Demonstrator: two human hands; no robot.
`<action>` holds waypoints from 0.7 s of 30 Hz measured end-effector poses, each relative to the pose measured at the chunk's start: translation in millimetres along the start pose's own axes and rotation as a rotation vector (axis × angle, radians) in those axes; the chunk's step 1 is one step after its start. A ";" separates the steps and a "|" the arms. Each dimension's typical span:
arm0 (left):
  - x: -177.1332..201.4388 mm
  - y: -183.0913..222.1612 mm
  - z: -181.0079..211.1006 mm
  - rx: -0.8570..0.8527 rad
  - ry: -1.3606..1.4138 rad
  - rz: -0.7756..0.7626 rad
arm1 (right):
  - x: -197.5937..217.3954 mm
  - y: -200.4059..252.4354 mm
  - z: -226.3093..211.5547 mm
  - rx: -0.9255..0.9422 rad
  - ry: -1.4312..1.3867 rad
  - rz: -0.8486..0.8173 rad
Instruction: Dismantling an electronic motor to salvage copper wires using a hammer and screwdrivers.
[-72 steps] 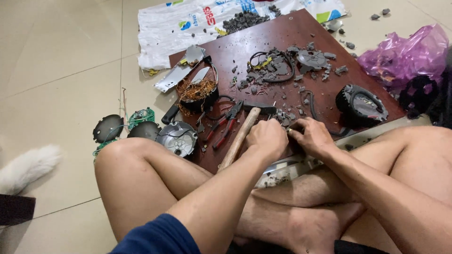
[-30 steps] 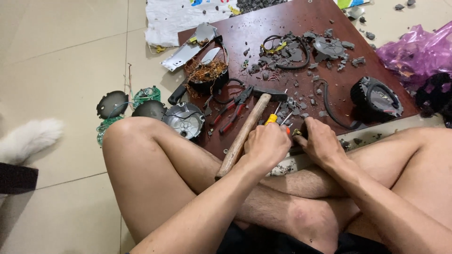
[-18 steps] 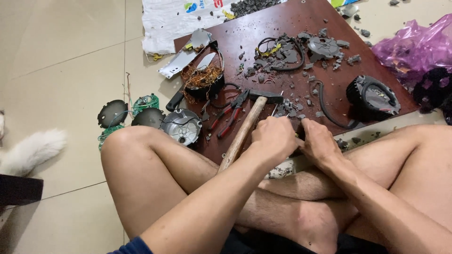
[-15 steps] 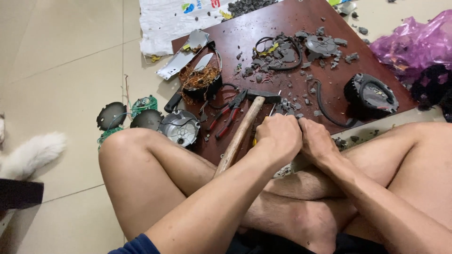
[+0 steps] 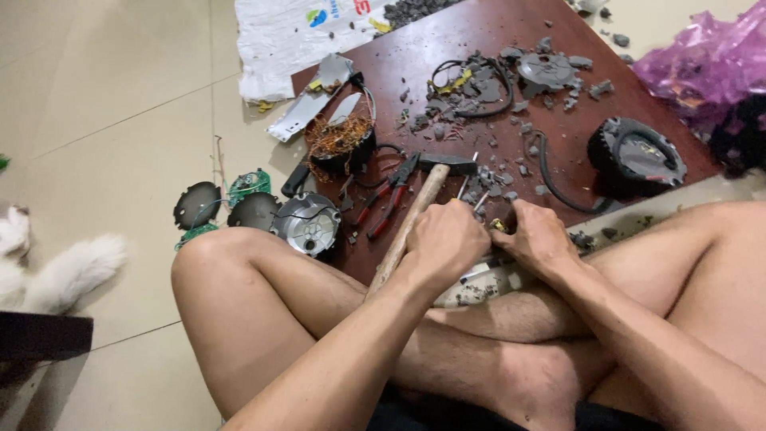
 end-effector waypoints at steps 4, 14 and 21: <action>7.2 4.6 13.4 -0.016 -0.001 -0.002 | -6.0 -4.6 7.1 -0.024 -0.008 0.013; -5.4 -1.3 38.4 -0.007 -0.210 -0.026 | -19.4 -18.9 24.5 -0.057 -0.005 -0.002; -56.2 -13.1 43.1 -0.140 -0.440 0.049 | -27.3 -33.6 41.8 -0.036 -0.194 -0.043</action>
Point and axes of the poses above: each hand's wrist, its own y-axis away from the middle knuckle, its own x-axis out of the back of the hand, z = x × y, the point moved 6 cm from there along -y, towards the middle knuckle, and after that the axes turned 2 degrees about -y, right-handed, at the moved point
